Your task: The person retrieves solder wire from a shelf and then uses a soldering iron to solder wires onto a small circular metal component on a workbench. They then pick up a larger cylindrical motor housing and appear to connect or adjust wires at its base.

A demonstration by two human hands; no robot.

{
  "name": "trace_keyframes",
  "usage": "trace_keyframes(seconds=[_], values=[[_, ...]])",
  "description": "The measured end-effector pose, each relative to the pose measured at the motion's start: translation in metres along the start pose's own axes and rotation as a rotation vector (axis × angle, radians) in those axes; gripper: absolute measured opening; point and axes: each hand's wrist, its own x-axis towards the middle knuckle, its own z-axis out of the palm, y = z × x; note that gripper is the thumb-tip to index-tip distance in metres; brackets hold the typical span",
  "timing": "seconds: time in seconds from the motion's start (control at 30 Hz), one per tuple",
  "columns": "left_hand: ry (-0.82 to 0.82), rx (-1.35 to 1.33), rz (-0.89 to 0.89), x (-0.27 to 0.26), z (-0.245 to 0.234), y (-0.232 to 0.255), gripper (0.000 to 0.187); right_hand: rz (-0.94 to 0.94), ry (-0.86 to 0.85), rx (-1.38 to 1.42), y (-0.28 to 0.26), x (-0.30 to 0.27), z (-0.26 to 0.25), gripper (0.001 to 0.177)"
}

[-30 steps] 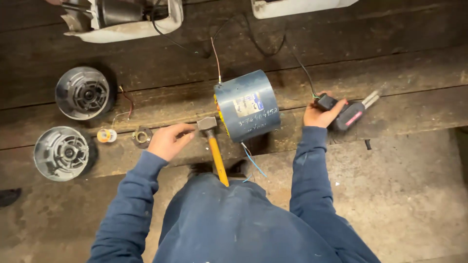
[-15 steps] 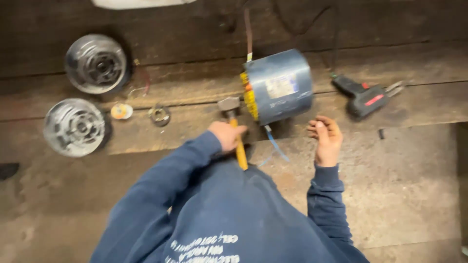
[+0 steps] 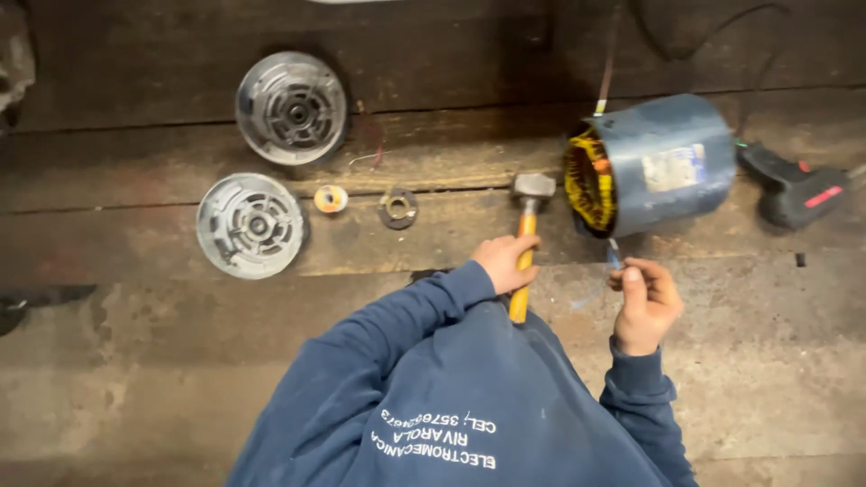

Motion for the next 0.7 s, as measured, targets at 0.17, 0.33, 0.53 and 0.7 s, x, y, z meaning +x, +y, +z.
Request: trace_keyframes(seconds=[0.17, 0.33, 0.53, 0.7], values=[[-0.016, -1.168, -0.499, 0.012, -0.026, -0.017, 0.090, -0.054, -0.205, -0.306, -0.002, -0.024, 0.048, 0.018], [-0.282, -1.269, -0.520, -0.003, -0.123, -0.036, 0.095, -0.395, -0.084, -0.428, -0.029, 0.012, 0.048, 0.019], [-0.175, -0.958, -0.271, -0.081, -0.277, 0.004, 0.094, -0.436, -0.023, -0.294, -0.047, 0.056, 0.045, 0.018], [0.346, -0.593, -0.118, -0.133, -0.393, -0.019, 0.109, -0.476, 0.064, -0.489, -0.061, 0.054, 0.069, 0.010]])
